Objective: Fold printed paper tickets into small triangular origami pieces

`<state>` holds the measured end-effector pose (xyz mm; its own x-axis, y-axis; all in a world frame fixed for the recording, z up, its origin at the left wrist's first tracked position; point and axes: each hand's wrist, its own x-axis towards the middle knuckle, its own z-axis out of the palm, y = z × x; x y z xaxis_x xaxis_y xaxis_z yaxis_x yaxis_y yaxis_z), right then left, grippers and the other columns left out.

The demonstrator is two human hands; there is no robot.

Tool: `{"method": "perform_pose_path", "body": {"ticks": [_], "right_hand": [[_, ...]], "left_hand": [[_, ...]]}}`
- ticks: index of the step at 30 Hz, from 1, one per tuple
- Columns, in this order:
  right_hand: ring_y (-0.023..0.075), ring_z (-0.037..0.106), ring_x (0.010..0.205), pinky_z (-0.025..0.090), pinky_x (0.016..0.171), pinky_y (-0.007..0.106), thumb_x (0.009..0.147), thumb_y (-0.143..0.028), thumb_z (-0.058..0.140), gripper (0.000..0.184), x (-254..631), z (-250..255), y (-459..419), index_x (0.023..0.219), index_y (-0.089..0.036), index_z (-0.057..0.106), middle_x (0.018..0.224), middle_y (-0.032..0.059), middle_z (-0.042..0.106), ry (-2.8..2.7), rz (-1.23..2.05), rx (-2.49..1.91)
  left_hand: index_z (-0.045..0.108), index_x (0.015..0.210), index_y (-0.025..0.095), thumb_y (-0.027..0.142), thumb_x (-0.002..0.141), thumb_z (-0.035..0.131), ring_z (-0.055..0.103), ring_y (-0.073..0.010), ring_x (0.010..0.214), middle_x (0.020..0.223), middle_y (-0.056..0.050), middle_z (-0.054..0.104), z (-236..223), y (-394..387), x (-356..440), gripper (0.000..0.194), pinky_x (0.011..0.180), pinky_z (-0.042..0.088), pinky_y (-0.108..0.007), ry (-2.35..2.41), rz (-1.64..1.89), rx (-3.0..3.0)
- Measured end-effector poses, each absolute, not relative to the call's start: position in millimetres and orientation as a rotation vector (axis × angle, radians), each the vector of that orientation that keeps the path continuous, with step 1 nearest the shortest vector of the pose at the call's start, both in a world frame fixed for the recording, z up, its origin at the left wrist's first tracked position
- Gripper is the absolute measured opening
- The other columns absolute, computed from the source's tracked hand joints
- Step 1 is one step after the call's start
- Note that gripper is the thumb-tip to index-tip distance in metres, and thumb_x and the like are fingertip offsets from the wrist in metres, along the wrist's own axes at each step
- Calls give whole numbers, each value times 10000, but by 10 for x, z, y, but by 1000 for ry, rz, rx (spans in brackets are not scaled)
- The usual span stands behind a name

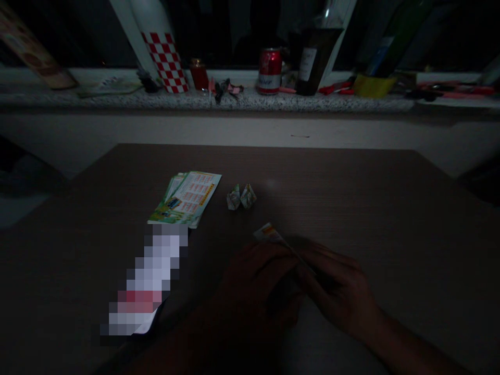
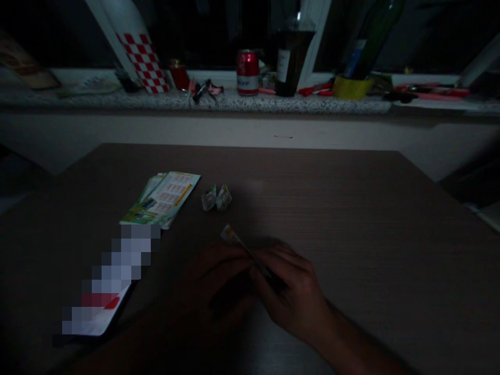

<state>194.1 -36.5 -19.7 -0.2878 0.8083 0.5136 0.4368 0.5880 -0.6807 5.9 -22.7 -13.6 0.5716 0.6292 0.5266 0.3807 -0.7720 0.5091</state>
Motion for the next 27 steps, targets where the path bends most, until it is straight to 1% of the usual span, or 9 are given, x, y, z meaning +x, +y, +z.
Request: {"method": "perform_pose_path", "body": {"ticks": [3, 5, 7, 10, 13, 20, 23, 25, 27], "right_hand": [[187, 666, 782, 555, 714, 337, 827, -35, 580, 258, 1977, -195, -347, 1032, -173, 656, 842, 67, 713, -1936, 388, -975], [191, 663, 744, 547, 692, 349, 806, -26, 610, 251, 2005, -188, -333, 1011, -163, 654, 800, 61, 716, -1969, 281, -950], [204, 665, 766, 541, 710, 373, 791, -27, 635, 279, 2027, -186, -323, 1040, -153, 644, 831, 72, 726, -2028, 208, -914], [221, 663, 817, 534, 748, 405, 780, -35, 658, 354, 2037, -199, -320, 1114, -145, 620, 904, 85, 734, -2115, 135, -838], [224, 658, 822, 533, 747, 414, 769, -43, 677, 381, 2028, -221, -333, 1133, -137, 617, 918, 88, 735, -2135, 88, -801], [202, 652, 784, 533, 728, 390, 749, -31, 700, 306, 2011, -206, -352, 1039, -114, 654, 867, 76, 736, -2127, 45, -809], [197, 655, 790, 533, 739, 385, 750, -11, 688, 297, 2022, -169, -354, 1028, -106, 651, 870, 83, 737, -2107, 29, -798], [197, 658, 791, 534, 743, 385, 751, -8, 683, 295, 2041, -147, -354, 1025, -111, 646, 869, 83, 737, -2103, 34, -804], [197, 659, 783, 534, 733, 381, 754, -11, 678, 284, 2066, -132, -350, 1016, -117, 646, 858, 79, 733, -2098, 51, -826]], "left_hand": [[569, 1094, 142, 156, 775, 637, 595, -203, 969, 1032, -89, 648, -103, -207, 36, 327, 871, 486, -362, 897, 1144, 2517], [585, 1033, 150, 141, 773, 643, 591, -196, 909, 971, -77, 639, -61, -192, 24, 267, 822, 484, -360, 990, 1250, 2571], [597, 994, 166, 147, 769, 654, 576, -203, 895, 965, -75, 623, -17, -181, 25, 233, 807, 469, -377, 1085, 1310, 2638], [613, 908, 181, 149, 758, 663, 571, -222, 926, 986, -80, 620, 22, -174, 52, 161, 839, 443, -406, 1112, 1319, 2689], [609, 800, 186, 138, 766, 637, 588, -213, 902, 967, -66, 639, 22, -169, 87, 65, 835, 435, -396, 1079, 1269, 2692], [601, 724, 178, 129, 729, 618, 603, -210, 842, 905, -59, 665, 56, -111, 63, 53, 809, 431, -408, 1128, 1283, 2659], [588, 702, 175, 92, 723, 610, 605, -200, 810, 872, -51, 668, 104, -62, -5, 88, 771, 437, -392, 1216, 1254, 2648], [575, 687, 173, 114, 724, 622, 602, -196, 798, 870, -49, 665, 116, -25, -69, 84, 763, 433, -390, 1252, 1281, 2639], [586, 735, 168, 123, 714, 640, 599, -205, 843, 895, -55, 658, 107, 9, -132, 73, 780, 442, -387, 1285, 1308, 2613]]}}
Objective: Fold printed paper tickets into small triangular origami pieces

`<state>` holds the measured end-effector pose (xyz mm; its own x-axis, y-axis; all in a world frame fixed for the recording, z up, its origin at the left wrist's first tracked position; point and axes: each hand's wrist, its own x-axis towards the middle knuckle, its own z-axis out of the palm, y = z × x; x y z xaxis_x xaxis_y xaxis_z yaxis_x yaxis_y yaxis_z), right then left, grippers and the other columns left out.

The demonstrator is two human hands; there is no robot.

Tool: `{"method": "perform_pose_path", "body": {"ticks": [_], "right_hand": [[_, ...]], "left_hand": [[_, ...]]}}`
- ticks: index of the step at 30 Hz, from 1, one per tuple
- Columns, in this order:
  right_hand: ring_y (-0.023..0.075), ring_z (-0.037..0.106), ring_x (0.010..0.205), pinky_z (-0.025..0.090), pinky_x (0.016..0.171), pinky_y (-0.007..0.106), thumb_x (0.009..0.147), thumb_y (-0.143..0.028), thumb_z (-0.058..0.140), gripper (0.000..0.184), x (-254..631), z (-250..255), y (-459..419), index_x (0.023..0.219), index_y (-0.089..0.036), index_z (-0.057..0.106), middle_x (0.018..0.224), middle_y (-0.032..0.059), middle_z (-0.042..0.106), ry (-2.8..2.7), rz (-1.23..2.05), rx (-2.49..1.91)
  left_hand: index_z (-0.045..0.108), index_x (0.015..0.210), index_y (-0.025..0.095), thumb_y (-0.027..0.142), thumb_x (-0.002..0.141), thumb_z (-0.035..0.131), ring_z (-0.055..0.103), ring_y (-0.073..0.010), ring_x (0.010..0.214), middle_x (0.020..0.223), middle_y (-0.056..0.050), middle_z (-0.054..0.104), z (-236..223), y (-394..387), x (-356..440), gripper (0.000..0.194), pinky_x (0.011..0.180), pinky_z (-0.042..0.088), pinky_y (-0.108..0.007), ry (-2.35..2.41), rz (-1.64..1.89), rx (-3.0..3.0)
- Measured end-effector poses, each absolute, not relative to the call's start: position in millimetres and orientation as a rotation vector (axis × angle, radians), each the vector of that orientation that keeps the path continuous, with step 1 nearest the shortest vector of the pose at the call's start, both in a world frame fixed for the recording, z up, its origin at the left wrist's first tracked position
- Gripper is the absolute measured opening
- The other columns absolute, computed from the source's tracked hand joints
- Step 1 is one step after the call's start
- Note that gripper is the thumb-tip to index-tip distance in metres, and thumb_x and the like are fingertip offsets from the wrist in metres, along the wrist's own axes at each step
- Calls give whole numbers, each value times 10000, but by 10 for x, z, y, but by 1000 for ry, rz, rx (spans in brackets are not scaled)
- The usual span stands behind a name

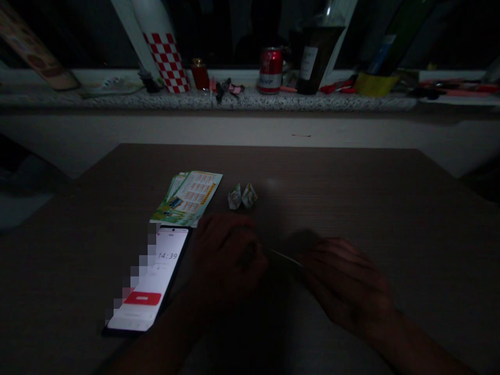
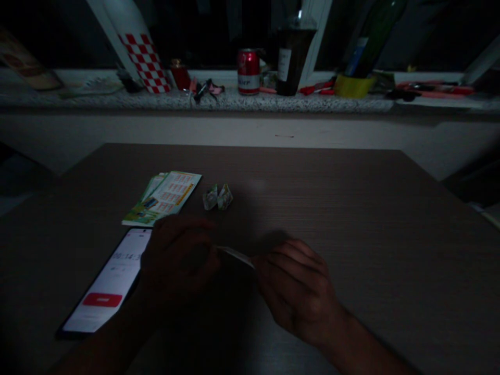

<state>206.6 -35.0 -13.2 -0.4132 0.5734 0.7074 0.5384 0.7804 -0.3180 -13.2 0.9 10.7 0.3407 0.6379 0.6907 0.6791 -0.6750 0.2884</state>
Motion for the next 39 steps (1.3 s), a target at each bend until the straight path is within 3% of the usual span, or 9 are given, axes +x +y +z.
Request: {"method": "perform_pose_path", "body": {"ticks": [7, 13, 24, 30, 34, 39], "right_hand": [[200, 662, 770, 534, 702, 378, 732, 9, 666, 302, 2074, -107, -327, 1005, -120, 649, 850, 81, 732, -2056, 111, -837], [215, 678, 740, 531, 688, 389, 740, -46, 654, 240, 2065, -93, -307, 959, -142, 673, 829, 78, 747, -2037, 5, -952], [223, 701, 691, 535, 662, 396, 806, -130, 622, 157, 2327, -100, -202, 906, -216, 706, 788, 38, 755, -2011, -87, -1093], [231, 705, 752, 557, 691, 392, 841, -170, 590, 160, 2378, -144, -210, 936, -223, 708, 839, 48, 749, -1892, 102, -1222], [199, 717, 779, 586, 671, 312, 848, -195, 596, 170, 2227, -162, -251, 977, -212, 705, 905, 47, 751, -1826, 401, -1194], [171, 721, 608, 586, 561, 239, 821, -216, 640, 101, 2121, -186, -273, 808, -204, 739, 730, 13, 768, -1646, 684, -1268]], "left_hand": [[623, 958, 159, 172, 779, 645, 607, -199, 917, 974, -71, 664, 6, -12, -112, 182, 819, 486, -348, -1209, -1242, -2848], [628, 879, 159, 120, 842, 601, 589, -142, 729, 812, -24, 676, -62, -64, -39, 60, 705, 472, -297, -884, -1215, -2995], [666, 878, 166, 137, 831, 608, 638, -147, 721, 808, -37, 704, 5, -7, -181, 80, 663, 505, -271, -941, -1218, -2954], [692, 849, 162, 134, 834, 597, 666, -137, 711, 782, -29, 719, 21, 31, -239, 101, 636, 509, -229, -1199, -1300, -3024], [709, 809, 189, 191, 835, 605, 674, -143, 674, 755, -7, 733, -14, 3, -190, 107, 603, 511, -232, -1747, -1379, -3111], [708, 794, 179, 264, 810, 639, 667, -151, 654, 722, -12, 726, -65, -25, -108, 110, 565, 509, -225, -2317, -1647, -3033]]}}
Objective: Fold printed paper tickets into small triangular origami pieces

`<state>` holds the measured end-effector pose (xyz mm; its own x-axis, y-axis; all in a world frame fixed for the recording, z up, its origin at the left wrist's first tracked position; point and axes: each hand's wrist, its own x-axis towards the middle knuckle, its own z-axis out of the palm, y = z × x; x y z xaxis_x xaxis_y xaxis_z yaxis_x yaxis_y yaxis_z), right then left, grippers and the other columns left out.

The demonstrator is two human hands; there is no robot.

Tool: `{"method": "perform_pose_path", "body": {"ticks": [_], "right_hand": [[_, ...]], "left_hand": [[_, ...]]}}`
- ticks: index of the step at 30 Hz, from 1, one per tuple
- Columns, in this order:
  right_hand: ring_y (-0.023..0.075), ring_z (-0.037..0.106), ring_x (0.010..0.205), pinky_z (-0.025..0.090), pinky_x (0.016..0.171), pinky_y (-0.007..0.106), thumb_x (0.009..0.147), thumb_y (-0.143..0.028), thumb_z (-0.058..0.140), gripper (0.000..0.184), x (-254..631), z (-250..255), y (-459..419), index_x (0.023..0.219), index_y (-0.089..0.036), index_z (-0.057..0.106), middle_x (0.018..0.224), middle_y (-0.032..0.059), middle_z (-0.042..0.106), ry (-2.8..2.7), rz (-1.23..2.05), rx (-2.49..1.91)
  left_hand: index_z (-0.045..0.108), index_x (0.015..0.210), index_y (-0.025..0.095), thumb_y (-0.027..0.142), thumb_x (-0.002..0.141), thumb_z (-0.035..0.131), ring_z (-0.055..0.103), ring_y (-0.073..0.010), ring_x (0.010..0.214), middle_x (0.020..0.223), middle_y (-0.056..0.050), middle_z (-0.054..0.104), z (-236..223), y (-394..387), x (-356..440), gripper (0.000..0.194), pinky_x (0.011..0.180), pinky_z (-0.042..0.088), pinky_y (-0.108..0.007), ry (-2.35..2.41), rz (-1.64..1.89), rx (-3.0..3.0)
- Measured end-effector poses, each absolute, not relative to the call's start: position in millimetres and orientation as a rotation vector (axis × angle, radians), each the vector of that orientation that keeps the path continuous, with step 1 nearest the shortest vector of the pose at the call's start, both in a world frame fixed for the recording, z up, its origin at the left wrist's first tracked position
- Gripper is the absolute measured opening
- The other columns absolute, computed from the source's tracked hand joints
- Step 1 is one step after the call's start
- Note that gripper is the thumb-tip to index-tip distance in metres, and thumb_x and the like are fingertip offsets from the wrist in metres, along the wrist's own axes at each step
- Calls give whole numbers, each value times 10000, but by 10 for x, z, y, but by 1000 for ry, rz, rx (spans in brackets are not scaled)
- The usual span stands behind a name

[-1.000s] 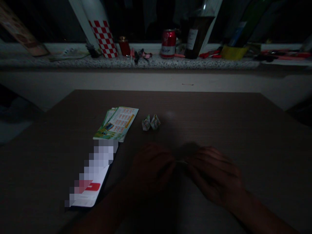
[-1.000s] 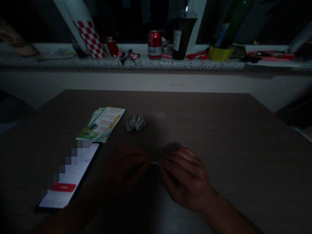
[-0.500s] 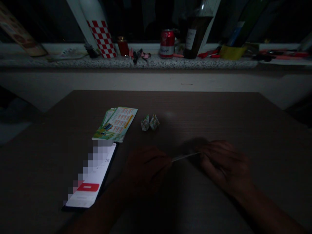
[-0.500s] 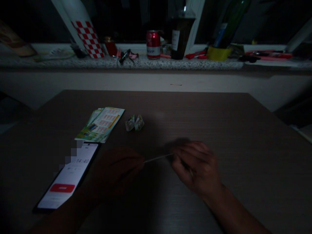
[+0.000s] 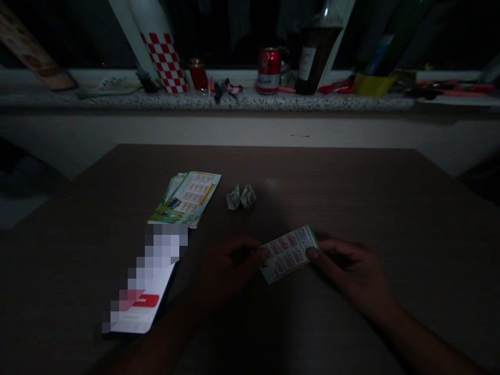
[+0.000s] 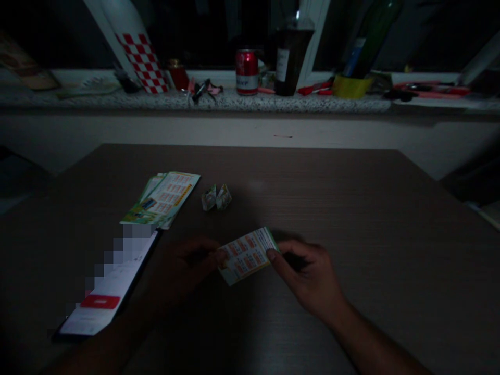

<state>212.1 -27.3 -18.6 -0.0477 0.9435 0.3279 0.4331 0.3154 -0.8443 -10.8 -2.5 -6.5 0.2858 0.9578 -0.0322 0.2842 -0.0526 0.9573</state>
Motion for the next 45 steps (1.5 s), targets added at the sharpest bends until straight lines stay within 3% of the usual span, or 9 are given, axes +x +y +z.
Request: {"method": "perform_pose_path", "body": {"ticks": [6, 9, 14, 18, 21, 29, 34, 38, 45], "right_hand": [[167, 695, 599, 562, 552, 245, 851, -278, 627, 153, 2224, -298, -283, 765, -203, 729, 683, 14, 742, -1472, 997, -1128], [180, 695, 615, 567, 559, 284, 893, -389, 561, 219, 2274, -350, -286, 914, -250, 730, 739, 14, 743, -1387, 1223, -904], [181, 728, 719, 575, 576, 244, 873, -398, 607, 308, 2180, -254, -349, 1149, -268, 647, 887, 60, 760, -1493, 1360, -808], [181, 721, 795, 571, 720, 274, 816, -375, 686, 226, 2068, -177, -399, 982, -223, 714, 879, 69, 761, -1682, 1356, -678], [176, 699, 727, 561, 691, 295, 821, -387, 675, 222, 2031, -196, -396, 856, -177, 736, 784, 72, 737, -1746, 1415, -608], [146, 678, 688, 555, 613, 260, 793, -201, 715, 46, 2022, -248, -348, 767, -173, 689, 776, 47, 722, -1680, 1205, -704], [142, 670, 633, 547, 562, 251, 791, -126, 688, 94, 2053, -209, -345, 705, -161, 672, 732, 51, 715, -1688, 1067, -833], [141, 675, 600, 548, 541, 240, 771, -116, 704, 84, 2049, -214, -358, 698, -155, 688, 710, 53, 722, -1735, 994, -854], [163, 712, 662, 584, 570, 247, 745, -105, 730, 78, 2013, -226, -380, 748, -178, 702, 740, 43, 743, -1739, 833, -851]], "left_hand": [[674, 753, 158, 302, 750, 700, 645, -148, 655, 705, -14, 695, -109, -1, -90, 146, 589, 506, -236, 1121, 862, 1249], [663, 724, 160, 325, 722, 730, 603, -125, 598, 640, 7, 648, -115, 17, -112, 179, 555, 479, -219, 1019, 842, 1154], [658, 719, 144, 371, 701, 761, 527, -86, 549, 626, 16, 591, -159, -21, -68, 250, 498, 408, -179, 818, 636, 958], [639, 726, 137, 430, 697, 756, 475, -65, 525, 624, 29, 566, -187, -59, 6, 317, 507, 376, -175, 787, 487, 935], [630, 729, 131, 471, 745, 701, 446, -63, 517, 613, 33, 542, -171, -74, 37, 348, 503, 351, -178, 804, 440, 1051], [639, 709, 149, 370, 866, 553, 484, -110, 600, 641, 14, 549, -101, -108, 19, 284, 551, 363, -212, 928, 670, 1450], [651, 748, 148, 297, 889, 511, 517, -118, 619, 674, -2, 578, -88, -130, -21, 248, 565, 379, -223, 903, 747, 1671], [686, 854, 149, 303, 848, 590, 565, -131, 649, 733, -25, 633, -112, -145, -14, 182, 581, 405, -232, 860, 762, 1750], [708, 818, 160, 226, 814, 657, 603, -128, 674, 749, -29, 660, -170, -144, 22, 83, 613, 437, -231, 828, 862, 1798]]}}
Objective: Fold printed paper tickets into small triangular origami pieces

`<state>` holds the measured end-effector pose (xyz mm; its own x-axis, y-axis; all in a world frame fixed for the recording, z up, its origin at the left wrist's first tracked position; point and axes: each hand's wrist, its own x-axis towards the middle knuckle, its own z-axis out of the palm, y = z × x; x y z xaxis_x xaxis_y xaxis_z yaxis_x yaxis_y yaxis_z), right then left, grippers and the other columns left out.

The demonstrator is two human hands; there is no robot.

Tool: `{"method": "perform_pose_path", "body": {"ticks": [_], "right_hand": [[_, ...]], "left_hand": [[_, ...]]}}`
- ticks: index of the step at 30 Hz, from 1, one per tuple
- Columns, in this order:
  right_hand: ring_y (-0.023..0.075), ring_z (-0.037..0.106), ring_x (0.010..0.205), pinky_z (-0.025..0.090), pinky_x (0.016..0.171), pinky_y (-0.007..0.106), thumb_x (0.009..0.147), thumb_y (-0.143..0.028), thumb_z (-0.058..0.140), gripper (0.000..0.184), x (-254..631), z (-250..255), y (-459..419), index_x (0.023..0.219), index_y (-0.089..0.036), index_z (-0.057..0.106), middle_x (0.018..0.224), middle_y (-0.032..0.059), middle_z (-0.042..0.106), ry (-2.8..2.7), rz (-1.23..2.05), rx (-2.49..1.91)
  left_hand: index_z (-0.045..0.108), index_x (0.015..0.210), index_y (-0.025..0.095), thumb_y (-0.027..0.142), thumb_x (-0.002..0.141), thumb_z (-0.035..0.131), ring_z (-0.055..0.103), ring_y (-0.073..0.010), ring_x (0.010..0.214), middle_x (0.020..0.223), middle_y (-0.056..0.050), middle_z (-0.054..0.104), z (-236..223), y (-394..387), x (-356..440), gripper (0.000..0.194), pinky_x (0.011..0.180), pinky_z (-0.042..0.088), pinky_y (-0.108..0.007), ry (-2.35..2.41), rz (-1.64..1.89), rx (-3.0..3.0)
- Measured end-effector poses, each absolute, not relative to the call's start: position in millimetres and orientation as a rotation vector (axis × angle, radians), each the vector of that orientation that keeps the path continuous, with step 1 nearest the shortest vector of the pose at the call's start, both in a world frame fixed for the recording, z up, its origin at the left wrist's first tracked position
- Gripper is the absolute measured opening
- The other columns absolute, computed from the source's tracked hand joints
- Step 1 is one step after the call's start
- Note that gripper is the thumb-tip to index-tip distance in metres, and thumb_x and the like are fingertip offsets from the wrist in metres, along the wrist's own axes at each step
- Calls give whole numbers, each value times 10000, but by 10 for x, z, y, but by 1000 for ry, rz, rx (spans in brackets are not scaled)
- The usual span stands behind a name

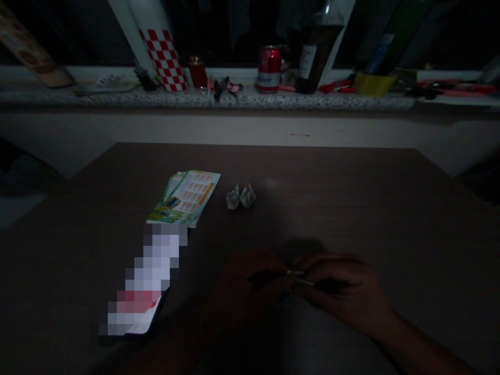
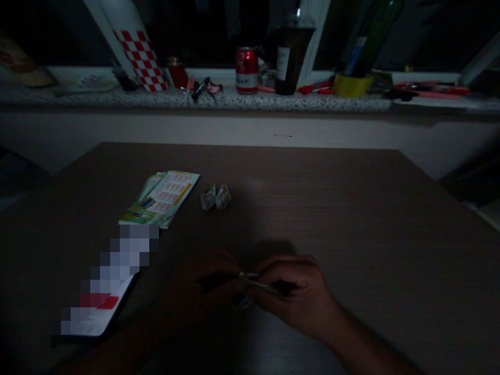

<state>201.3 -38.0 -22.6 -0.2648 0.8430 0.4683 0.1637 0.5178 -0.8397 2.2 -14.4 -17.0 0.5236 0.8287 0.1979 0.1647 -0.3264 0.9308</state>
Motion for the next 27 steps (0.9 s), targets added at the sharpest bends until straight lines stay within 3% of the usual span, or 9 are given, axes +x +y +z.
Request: {"method": "perform_pose_path", "body": {"ticks": [3, 6, 10, 27], "right_hand": [[168, 716, 649, 589, 565, 238, 703, -134, 763, 147, 2024, -213, -403, 826, -192, 708, 753, 34, 755, -1686, 680, -1016], [166, 724, 648, 596, 574, 226, 706, -158, 757, 210, 2030, -205, -414, 907, -205, 715, 784, 28, 769, -1611, 727, -1135], [141, 720, 608, 587, 557, 186, 727, -146, 737, 151, 2014, -192, -404, 854, -228, 742, 741, -1, 774, -1559, 883, -1133], [160, 737, 656, 594, 573, 192, 726, -110, 738, 171, 2003, -150, -399, 835, -238, 764, 779, 12, 784, -1576, 864, -1065]], "left_hand": [[708, 795, 163, 205, 812, 667, 611, -121, 679, 749, -21, 664, -151, -145, 24, 61, 615, 448, -219, 854, 900, 1720], [702, 784, 160, 199, 809, 672, 606, -115, 677, 745, -14, 652, -128, -149, 21, 56, 608, 450, -209, 891, 953, 1638], [699, 770, 146, 213, 803, 678, 599, -119, 676, 740, -17, 642, -128, -156, 20, 77, 611, 453, -214, 912, 981, 1560], [712, 821, 157, 193, 825, 659, 622, -120, 696, 757, -18, 667, -124, -161, 13, 64, 632, 465, -213, 848, 1003, 1661]]}}
